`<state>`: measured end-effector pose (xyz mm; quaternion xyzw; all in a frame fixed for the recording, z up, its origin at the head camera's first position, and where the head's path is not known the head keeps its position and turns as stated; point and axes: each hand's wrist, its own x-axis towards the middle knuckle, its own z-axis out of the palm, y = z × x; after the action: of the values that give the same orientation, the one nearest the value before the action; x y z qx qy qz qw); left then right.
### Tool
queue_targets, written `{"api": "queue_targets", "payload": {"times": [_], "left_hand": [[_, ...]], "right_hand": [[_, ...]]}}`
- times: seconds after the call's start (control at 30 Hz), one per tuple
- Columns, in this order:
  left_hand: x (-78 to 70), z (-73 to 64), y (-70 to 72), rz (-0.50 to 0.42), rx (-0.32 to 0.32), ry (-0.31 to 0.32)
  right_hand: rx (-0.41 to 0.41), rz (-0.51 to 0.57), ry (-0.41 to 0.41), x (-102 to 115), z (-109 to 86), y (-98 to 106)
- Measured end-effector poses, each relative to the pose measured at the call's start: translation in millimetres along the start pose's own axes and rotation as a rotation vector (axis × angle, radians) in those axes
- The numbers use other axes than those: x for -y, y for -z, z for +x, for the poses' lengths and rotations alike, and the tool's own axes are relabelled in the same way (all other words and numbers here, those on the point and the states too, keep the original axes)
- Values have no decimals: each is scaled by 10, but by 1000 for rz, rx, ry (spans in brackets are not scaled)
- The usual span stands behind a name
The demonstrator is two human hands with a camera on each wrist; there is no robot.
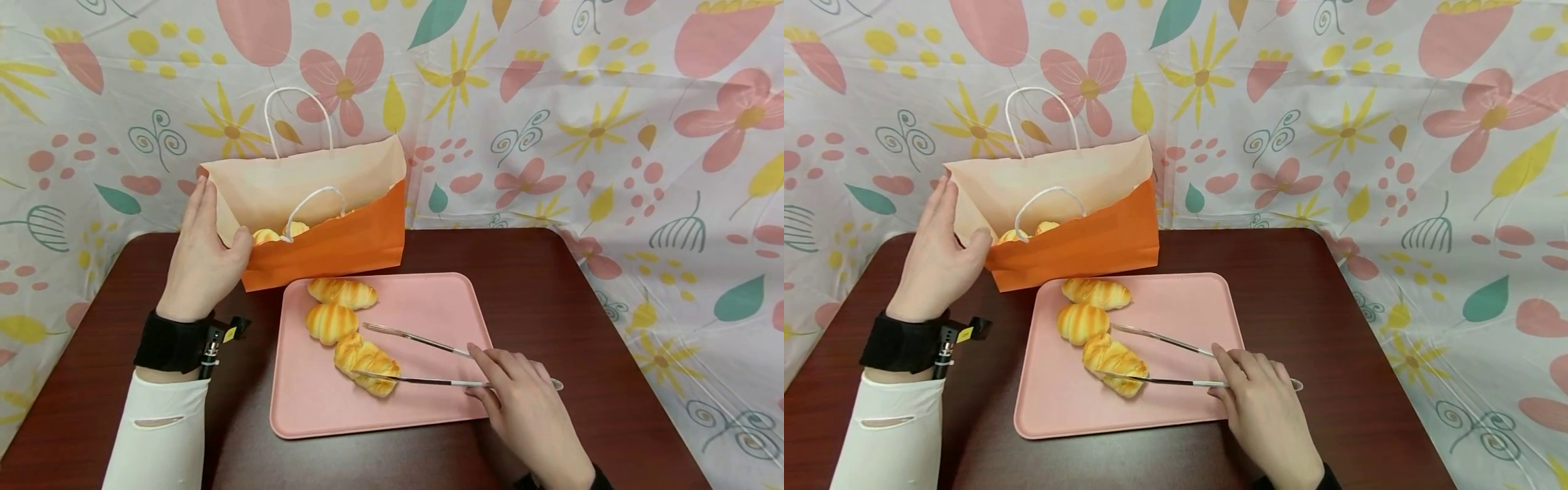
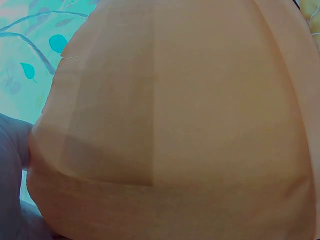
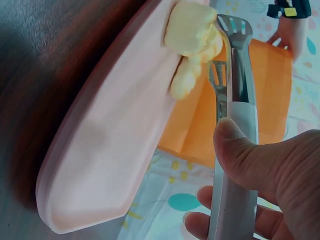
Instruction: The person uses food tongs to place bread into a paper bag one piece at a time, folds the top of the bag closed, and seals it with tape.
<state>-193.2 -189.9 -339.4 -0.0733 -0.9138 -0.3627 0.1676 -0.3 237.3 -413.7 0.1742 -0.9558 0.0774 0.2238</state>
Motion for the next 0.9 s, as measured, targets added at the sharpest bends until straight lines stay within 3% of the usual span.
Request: {"api": "queue_targets", "payload": {"times": [0.2,0.37,0.9], "left_hand": [[-4,6,-2,2,-3,-5],[-4,3,0,4,-1,-1],[-9,-1,0,3,8,18]], "right_hand": [[62,22,-37,-22,-73,59],[65,27,-20,-39,-164,88],[90,-7,-78,83,-259,-70]]}}
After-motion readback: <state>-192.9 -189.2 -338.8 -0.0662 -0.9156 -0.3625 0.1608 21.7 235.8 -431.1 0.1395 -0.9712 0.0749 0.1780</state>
